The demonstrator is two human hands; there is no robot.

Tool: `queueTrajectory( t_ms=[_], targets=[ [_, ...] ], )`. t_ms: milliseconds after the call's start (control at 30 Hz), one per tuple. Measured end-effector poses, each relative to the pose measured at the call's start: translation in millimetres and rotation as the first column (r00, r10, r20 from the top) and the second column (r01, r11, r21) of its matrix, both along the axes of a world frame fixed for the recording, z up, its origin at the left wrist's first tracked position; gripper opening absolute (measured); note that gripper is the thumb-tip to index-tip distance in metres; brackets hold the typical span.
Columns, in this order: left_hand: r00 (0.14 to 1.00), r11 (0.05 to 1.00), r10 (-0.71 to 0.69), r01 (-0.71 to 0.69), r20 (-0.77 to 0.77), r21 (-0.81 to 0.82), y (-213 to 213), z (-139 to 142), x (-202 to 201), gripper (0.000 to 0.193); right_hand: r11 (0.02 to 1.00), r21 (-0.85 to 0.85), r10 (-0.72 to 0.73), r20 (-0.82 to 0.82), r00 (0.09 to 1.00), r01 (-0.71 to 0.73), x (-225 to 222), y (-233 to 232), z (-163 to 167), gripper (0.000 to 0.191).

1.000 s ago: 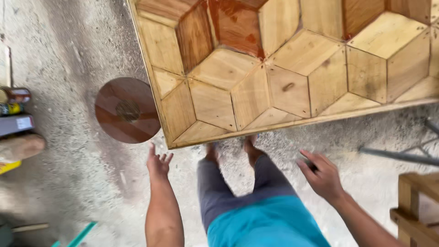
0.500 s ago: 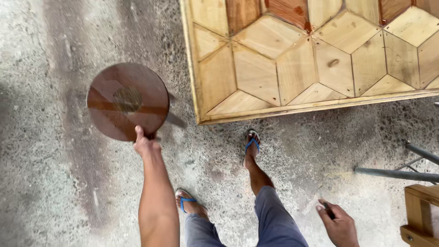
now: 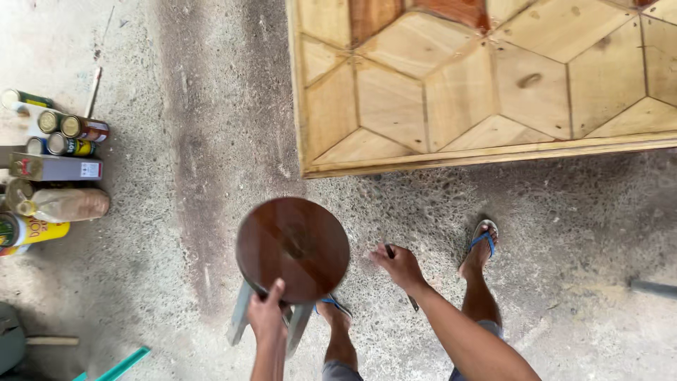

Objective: The person applies wood filler to the seams of a geometric wooden tabletop using a putty knife. They repeatedly scoop filler from a small board and spread it into the joints, smoothing the surface as they work.

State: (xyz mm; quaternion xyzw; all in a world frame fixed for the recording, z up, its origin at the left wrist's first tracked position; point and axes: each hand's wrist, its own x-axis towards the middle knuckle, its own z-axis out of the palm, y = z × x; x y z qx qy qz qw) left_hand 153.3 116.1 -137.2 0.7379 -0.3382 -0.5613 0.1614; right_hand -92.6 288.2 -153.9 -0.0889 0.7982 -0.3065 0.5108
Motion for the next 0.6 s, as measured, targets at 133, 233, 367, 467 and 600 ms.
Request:
queueTrajectory(
  t_ms=[133, 233, 367, 467, 600],
  targets=[
    [0.983, 0.966, -0.173, 0.182, -0.06, 0.184, 72.4, 20.5, -2.0, 0.051, 0.942, -0.257, -0.181, 0.148, 0.972, 0.214, -47.2, 39.3, -9.1, 0.076],
    [0.926, 0.913, -0.286, 0.341, -0.246, 0.223, 105.8, 20.1, -17.0, 0.052, 0.996, -0.084, 0.013, 0.112, 0.994, -0.003, -86.1, 99.8, -1.2, 0.075],
    [0.821, 0.815, -0.377, 0.514, -0.428, 0.269, 136.9, 1.5, -43.1, 0.056, 0.998, -0.024, -0.056, 0.151, 0.987, 0.06, -132.8, 168.4, 7.2, 0.054],
    [0.741, 0.745, -0.385, 0.601, -0.55, 0.289, 150.6, -15.3, -70.5, 0.055, 0.995, -0.01, -0.096, 0.269, 0.958, 0.102, -159.4, 199.6, 5.7, 0.047],
    [0.575, 0.477, -0.803, 0.778, -0.155, 0.408, 150.9, -27.2, -118.0, 0.054, 0.998, -0.014, -0.061, 0.274, 0.96, 0.067, -173.9, 203.3, -4.7, 0.045]
  ],
)
